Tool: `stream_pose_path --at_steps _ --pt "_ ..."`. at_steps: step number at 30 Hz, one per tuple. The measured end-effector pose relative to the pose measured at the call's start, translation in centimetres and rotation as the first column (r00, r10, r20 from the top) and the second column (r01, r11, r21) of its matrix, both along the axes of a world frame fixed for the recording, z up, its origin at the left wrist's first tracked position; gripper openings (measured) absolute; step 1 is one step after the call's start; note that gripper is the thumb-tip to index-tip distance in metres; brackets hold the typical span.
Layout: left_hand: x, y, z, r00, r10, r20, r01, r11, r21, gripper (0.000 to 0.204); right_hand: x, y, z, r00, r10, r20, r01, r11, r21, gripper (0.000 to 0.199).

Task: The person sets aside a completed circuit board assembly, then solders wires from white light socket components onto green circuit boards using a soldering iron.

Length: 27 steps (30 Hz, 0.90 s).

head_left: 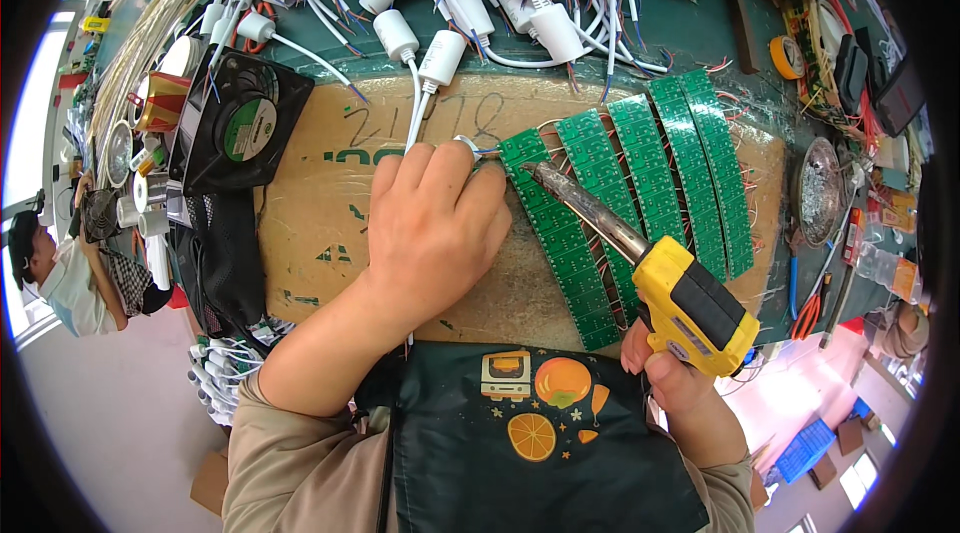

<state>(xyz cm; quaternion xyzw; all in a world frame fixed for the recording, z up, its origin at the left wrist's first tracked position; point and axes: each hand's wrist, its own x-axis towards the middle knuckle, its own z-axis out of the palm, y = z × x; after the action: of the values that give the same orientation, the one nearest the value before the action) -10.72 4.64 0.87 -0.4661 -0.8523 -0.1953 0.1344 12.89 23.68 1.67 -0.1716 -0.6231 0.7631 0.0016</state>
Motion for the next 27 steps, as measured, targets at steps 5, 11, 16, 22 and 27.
stream_pose_path --at_steps 5,11,16,22,27 --pt "0.21 0.15 -0.03 1.000 0.012 0.002 -0.012 0.999 0.031 0.025 -0.01 -0.68 -0.13 0.991 -0.096 0.098 0.096 0.995 0.008 0.086" --pt "0.30 -0.27 0.36 0.999 -0.027 0.018 0.027 0.999 0.030 0.028 0.16 -0.44 -0.26 0.990 -0.090 0.106 0.091 0.996 -0.003 0.086" --pt "0.16 -0.43 0.34 0.999 -0.044 -0.003 0.044 0.999 0.020 0.029 0.06 -0.57 -0.16 0.989 -0.102 0.109 0.104 0.994 -0.015 0.086" --pt "0.03 -0.53 -0.03 0.999 -0.042 -0.023 0.043 0.997 0.060 0.029 0.04 -0.58 -0.08 0.989 -0.088 0.119 0.089 0.996 -0.003 0.086" --pt "0.00 -0.52 -0.27 0.999 -0.042 -0.029 0.044 0.998 0.055 0.028 0.60 -0.67 -0.71 0.987 -0.137 0.088 0.137 0.991 0.001 0.086"
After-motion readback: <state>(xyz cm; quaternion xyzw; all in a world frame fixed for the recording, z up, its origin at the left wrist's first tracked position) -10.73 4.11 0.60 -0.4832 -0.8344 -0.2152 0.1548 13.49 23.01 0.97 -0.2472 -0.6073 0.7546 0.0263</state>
